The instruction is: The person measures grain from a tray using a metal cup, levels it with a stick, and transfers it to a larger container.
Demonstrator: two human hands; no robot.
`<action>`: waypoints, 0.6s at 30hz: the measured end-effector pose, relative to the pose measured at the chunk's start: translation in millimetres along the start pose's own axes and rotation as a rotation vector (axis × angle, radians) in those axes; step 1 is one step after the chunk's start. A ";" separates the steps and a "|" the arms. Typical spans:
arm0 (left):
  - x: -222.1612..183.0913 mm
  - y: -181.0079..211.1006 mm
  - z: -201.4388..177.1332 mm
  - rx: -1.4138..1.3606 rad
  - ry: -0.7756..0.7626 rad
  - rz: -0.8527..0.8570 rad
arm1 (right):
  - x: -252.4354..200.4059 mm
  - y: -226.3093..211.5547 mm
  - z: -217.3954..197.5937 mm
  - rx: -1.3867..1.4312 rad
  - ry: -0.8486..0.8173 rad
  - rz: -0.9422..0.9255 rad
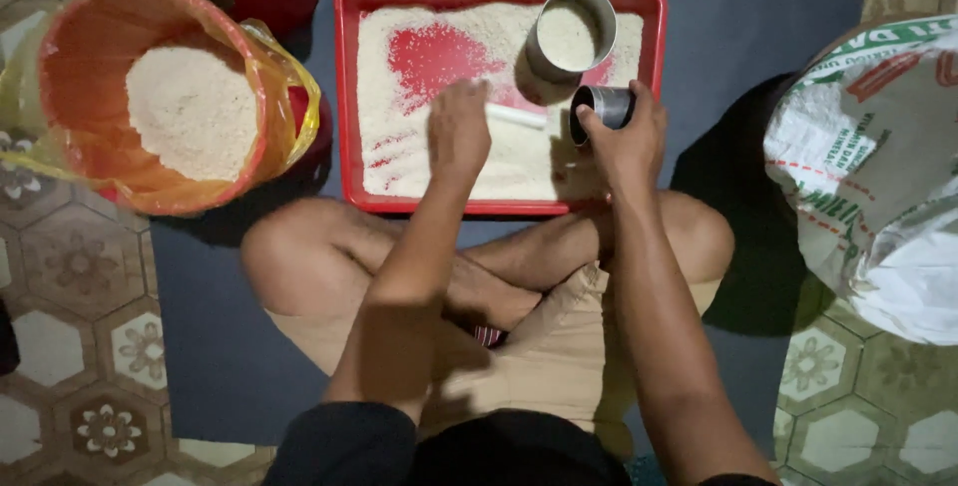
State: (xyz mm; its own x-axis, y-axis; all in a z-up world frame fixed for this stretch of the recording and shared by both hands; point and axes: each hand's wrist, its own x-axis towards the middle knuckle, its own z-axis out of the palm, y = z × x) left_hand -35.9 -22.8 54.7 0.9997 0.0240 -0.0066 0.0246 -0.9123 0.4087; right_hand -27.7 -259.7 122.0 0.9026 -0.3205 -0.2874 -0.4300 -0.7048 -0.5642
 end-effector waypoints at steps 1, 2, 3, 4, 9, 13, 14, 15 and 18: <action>-10.2 6.4 -7.5 0.002 0.001 0.000 | 0.8 5.6 0.3 0.002 -0.001 -0.001; -18.5 12.9 -15.6 0.007 0.037 -0.165 | 3.1 9.9 0.2 -0.084 -0.032 0.005; -27.2 19.3 -24.2 0.012 0.074 -0.330 | 5.1 13.8 0.0 -0.169 -0.062 0.011; -34.3 20.0 -24.0 0.012 0.084 -0.329 | 0.0 14.0 -2.6 -0.166 -0.058 0.003; -61.9 -1.0 10.8 -0.009 0.059 -0.272 | -16.7 -3.0 4.8 -0.243 -0.304 -0.312; -63.4 -4.0 21.9 -0.028 -0.041 -0.279 | -19.8 -27.3 26.1 -0.182 -0.316 -0.504; -63.0 -2.8 19.6 -0.037 -0.065 -0.289 | -23.9 -32.8 27.3 -0.198 -0.280 -0.528; -62.3 -2.0 17.1 -0.046 -0.088 -0.298 | -28.0 -38.5 28.8 -0.213 -0.244 -0.552; -65.4 3.6 -3.4 -0.091 0.020 -0.556 | -29.9 -27.0 23.2 -0.298 -0.093 -0.492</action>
State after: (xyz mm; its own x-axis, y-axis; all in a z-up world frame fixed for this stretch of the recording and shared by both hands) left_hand -101.2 -26.3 59.7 0.8363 0.4994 -0.2265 0.5461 -0.7213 0.4260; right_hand -43.5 -216.4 127.9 0.9831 0.1373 -0.1209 0.0765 -0.9088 -0.4102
